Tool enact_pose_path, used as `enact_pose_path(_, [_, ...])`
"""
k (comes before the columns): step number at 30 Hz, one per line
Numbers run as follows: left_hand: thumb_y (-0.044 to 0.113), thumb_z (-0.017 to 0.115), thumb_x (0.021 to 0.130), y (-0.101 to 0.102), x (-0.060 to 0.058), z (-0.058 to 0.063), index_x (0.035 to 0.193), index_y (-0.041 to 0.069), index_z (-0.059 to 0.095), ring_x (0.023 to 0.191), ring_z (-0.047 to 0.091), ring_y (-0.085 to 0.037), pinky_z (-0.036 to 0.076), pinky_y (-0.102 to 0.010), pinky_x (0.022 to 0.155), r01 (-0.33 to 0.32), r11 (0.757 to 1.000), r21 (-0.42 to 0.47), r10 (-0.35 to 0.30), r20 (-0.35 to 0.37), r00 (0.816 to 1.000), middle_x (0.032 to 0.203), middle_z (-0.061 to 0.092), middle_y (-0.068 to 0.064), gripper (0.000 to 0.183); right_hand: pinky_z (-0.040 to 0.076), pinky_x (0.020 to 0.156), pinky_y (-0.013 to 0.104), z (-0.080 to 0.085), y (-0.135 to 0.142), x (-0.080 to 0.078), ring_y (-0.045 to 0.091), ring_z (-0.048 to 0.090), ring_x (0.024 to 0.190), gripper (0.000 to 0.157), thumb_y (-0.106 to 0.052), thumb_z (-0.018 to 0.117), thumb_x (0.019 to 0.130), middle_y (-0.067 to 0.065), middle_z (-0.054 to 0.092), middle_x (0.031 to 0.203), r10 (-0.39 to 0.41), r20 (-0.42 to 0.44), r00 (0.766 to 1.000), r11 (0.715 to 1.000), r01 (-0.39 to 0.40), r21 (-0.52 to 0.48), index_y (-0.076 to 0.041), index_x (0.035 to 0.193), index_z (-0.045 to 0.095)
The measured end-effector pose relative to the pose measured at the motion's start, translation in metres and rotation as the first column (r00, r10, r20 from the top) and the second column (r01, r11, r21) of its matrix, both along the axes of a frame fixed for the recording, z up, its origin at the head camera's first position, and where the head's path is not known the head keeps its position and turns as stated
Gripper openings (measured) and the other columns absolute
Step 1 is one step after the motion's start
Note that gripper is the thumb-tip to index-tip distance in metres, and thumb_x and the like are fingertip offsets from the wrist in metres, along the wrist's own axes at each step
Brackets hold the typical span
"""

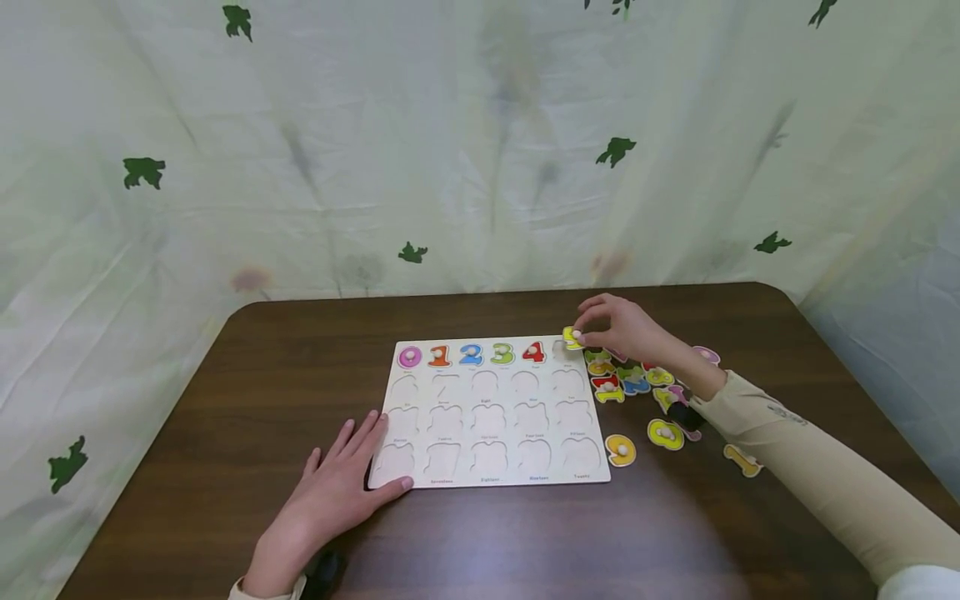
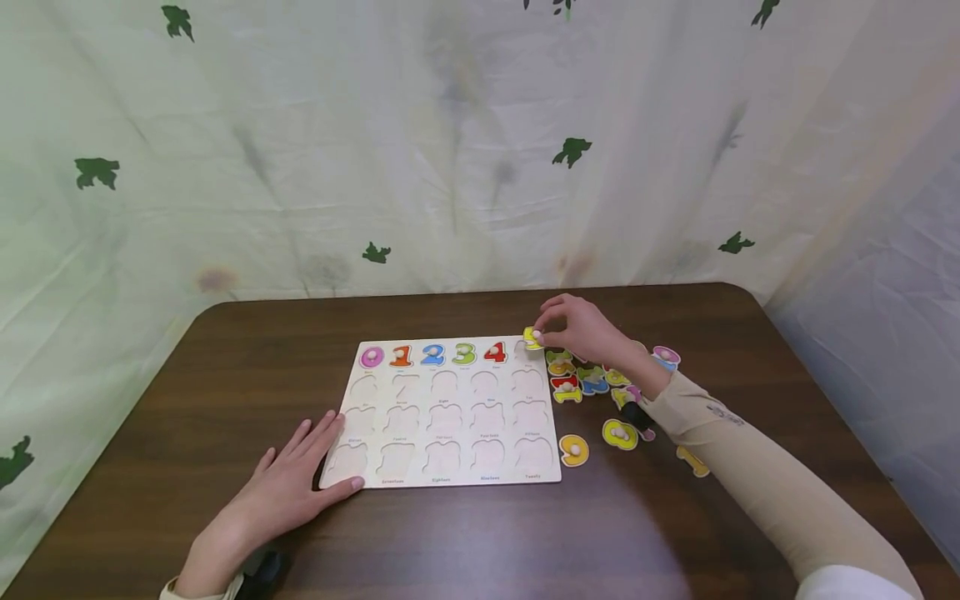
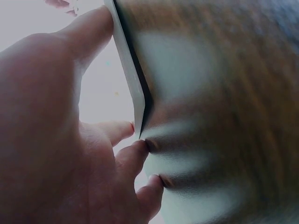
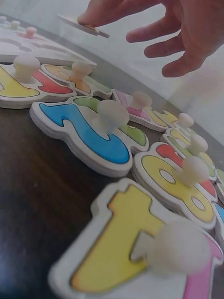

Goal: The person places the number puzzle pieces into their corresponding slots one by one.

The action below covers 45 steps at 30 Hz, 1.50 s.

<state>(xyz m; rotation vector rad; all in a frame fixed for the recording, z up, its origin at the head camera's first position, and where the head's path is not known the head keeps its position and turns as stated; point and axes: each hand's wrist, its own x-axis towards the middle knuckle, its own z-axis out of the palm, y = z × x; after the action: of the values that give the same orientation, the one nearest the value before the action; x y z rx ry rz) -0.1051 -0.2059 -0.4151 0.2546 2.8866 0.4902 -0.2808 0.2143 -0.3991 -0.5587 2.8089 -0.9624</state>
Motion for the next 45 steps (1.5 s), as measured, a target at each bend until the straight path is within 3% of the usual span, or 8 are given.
enact_pose_path(15, [0.075, 0.056, 0.082, 0.002, 0.0, -0.001, 0.157, 0.014, 0.026, 0.146, 0.016, -0.041, 0.013, -0.075, 0.103, -0.002, 1.0, -0.001, 0.002, 0.012, 1.0, 0.162, 0.022, -0.01, 0.102, 0.037, 0.102, 0.055, -0.012, -0.012, -0.006, 0.039, 0.044, 0.124, 0.008, -0.016, 0.077, 0.086, 0.017, 0.056, 0.132, 0.085, 0.015, 0.996, 0.992, -0.087, 0.093, -0.013, 0.093, 0.078])
enact_pose_path(26, [0.074, 0.056, 0.083, 0.004, 0.001, 0.002, 0.157, 0.014, 0.027, 0.146, 0.018, -0.041, 0.015, -0.074, 0.104, 0.005, 1.0, -0.009, -0.005, -0.002, 1.0, 0.161, 0.023, -0.011, 0.1, 0.036, 0.103, 0.056, -0.007, -0.007, -0.006, 0.04, 0.041, 0.128, 0.014, -0.017, 0.076, 0.088, 0.017, 0.052, 0.136, 0.11, 0.038, 0.993, 0.988, -0.114, 0.104, -0.013, 0.102, 0.077])
enact_pose_path(30, [0.074, 0.056, 0.083, 0.004, 0.0, 0.001, 0.157, 0.014, 0.026, 0.146, 0.017, -0.041, 0.015, -0.074, 0.104, 0.003, 1.0, -0.007, -0.003, -0.002, 1.0, 0.161, 0.023, -0.01, 0.1, 0.038, 0.102, 0.056, 0.002, 0.002, -0.004, 0.039, 0.041, 0.13, 0.017, -0.015, 0.074, 0.089, 0.015, 0.051, 0.139, 0.08, 0.035, 0.996, 0.994, -0.082, 0.069, -0.011, 0.106, 0.076])
enact_pose_path(33, [0.074, 0.056, 0.083, 0.003, 0.0, 0.0, 0.157, 0.014, 0.027, 0.146, 0.017, -0.041, 0.015, -0.074, 0.103, 0.004, 1.0, -0.003, -0.004, -0.009, 1.0, 0.161, 0.023, -0.01, 0.1, 0.039, 0.102, 0.055, 0.01, 0.01, 0.0, 0.036, 0.042, 0.13, 0.017, -0.015, 0.074, 0.089, 0.011, 0.052, 0.139, 0.057, 0.025, 0.998, 0.997, -0.058, 0.052, -0.012, 0.106, 0.076])
enact_pose_path(36, [0.075, 0.055, 0.083, 0.003, 0.001, 0.001, 0.157, 0.013, 0.027, 0.145, 0.018, -0.042, 0.016, -0.074, 0.103, 0.006, 1.0, -0.008, -0.006, -0.012, 1.0, 0.161, 0.024, -0.011, 0.1, 0.05, 0.089, 0.049, 0.015, 0.017, 0.009, 0.032, 0.06, 0.108, 0.017, -0.017, 0.073, 0.09, 0.01, 0.052, 0.139, 0.062, 0.023, 0.998, 0.998, -0.062, 0.022, -0.011, 0.106, 0.075])
enact_pose_path(40, [0.074, 0.056, 0.084, 0.003, 0.001, 0.002, 0.157, 0.014, 0.026, 0.146, 0.018, -0.041, 0.016, -0.074, 0.104, 0.001, 1.0, -0.013, -0.001, -0.005, 1.0, 0.161, 0.024, -0.01, 0.099, 0.052, 0.083, 0.048, 0.014, 0.025, 0.025, 0.031, 0.061, 0.102, 0.017, -0.018, 0.074, 0.089, 0.009, 0.053, 0.137, 0.078, -0.016, 0.997, 0.997, -0.078, -0.014, -0.01, 0.104, 0.076])
enact_pose_path(43, [0.074, 0.056, 0.083, 0.002, 0.002, 0.002, 0.157, 0.014, 0.027, 0.146, 0.018, -0.04, 0.016, -0.074, 0.104, -0.002, 1.0, -0.009, 0.002, -0.008, 1.0, 0.161, 0.024, -0.01, 0.099, 0.046, 0.092, 0.055, 0.013, 0.031, 0.039, 0.032, 0.049, 0.121, 0.015, -0.017, 0.076, 0.088, 0.008, 0.055, 0.134, 0.104, -0.059, 0.993, 0.994, -0.105, -0.008, -0.014, 0.102, 0.076])
enact_pose_path(45, [0.074, 0.056, 0.083, 0.002, 0.001, 0.002, 0.157, 0.014, 0.027, 0.145, 0.018, -0.041, 0.016, -0.074, 0.104, 0.0, 1.0, -0.01, 0.0, -0.012, 1.0, 0.161, 0.024, -0.01, 0.099, 0.046, 0.091, 0.056, 0.014, 0.034, 0.048, 0.032, 0.05, 0.121, 0.017, -0.014, 0.077, 0.086, 0.009, 0.056, 0.133, 0.129, -0.063, 0.99, 0.991, -0.13, -0.014, -0.014, 0.103, 0.077])
